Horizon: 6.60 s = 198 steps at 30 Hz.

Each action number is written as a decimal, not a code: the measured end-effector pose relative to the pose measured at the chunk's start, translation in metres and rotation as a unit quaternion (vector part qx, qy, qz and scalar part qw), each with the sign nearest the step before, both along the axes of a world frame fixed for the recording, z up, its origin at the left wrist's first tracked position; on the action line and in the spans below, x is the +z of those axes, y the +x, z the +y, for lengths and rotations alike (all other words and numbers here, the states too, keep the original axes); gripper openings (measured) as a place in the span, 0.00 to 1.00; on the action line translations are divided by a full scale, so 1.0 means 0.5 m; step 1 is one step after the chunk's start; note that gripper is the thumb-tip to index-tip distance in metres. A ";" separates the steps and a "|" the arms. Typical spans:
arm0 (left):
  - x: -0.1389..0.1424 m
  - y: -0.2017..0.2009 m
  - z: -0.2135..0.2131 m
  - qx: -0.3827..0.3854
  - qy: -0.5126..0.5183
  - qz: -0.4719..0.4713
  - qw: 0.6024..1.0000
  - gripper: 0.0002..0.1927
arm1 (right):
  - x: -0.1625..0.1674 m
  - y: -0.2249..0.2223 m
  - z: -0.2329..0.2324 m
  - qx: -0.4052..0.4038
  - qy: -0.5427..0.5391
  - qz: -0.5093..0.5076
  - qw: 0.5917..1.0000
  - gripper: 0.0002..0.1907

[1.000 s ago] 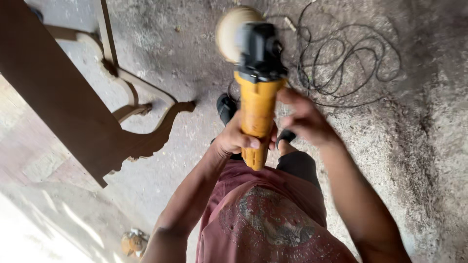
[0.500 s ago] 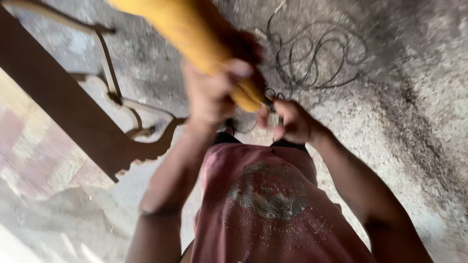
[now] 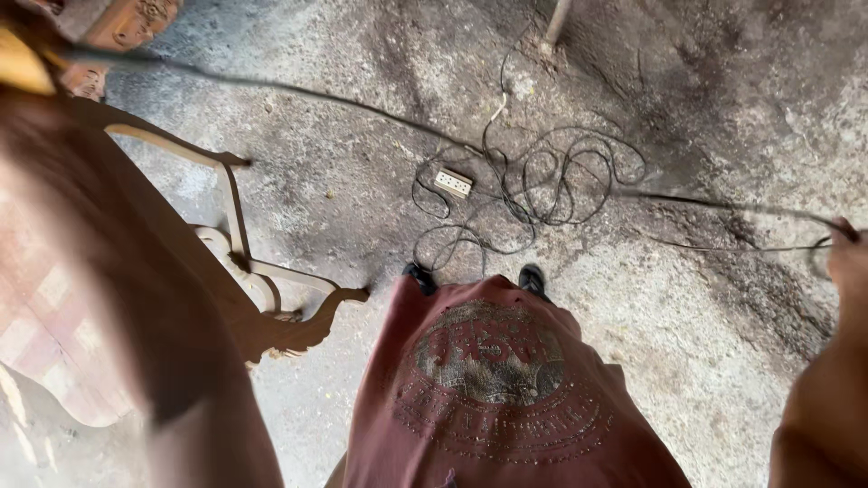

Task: The person picks up an angle grinder from a shelf, attaches a sanding disc to it, and plugs in the power cord. They then sand the surface of a wooden board resting on a furniture piece, reposition and flip the board, and sand its edges and other side.

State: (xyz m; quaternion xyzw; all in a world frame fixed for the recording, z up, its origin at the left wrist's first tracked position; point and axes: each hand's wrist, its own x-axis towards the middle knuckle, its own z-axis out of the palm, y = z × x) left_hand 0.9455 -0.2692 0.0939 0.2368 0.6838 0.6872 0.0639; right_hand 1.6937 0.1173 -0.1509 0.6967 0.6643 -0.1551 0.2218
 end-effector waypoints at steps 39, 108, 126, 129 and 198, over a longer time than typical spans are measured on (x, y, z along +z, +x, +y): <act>-0.218 0.441 -0.087 -0.004 0.202 -0.262 0.944 0.18 | -0.147 0.014 -0.026 -0.270 0.244 0.551 0.751 0.07; -1.584 0.212 -0.108 0.077 -0.039 -0.559 0.825 0.23 | -1.320 -1.378 -0.389 0.174 -0.087 0.018 0.981 0.28; -0.717 -0.050 -0.179 0.016 -0.031 -0.348 0.937 0.30 | -0.250 -1.249 -0.591 0.387 -0.115 0.464 0.788 0.25; -0.556 -0.140 -0.221 0.020 -0.071 -0.227 0.971 0.30 | -0.076 -1.357 -0.613 0.405 -0.113 0.535 0.732 0.29; -0.648 -2.701 1.053 -0.020 -0.537 0.088 0.838 0.11 | -0.063 -3.074 0.492 -0.034 -0.022 0.624 0.780 0.28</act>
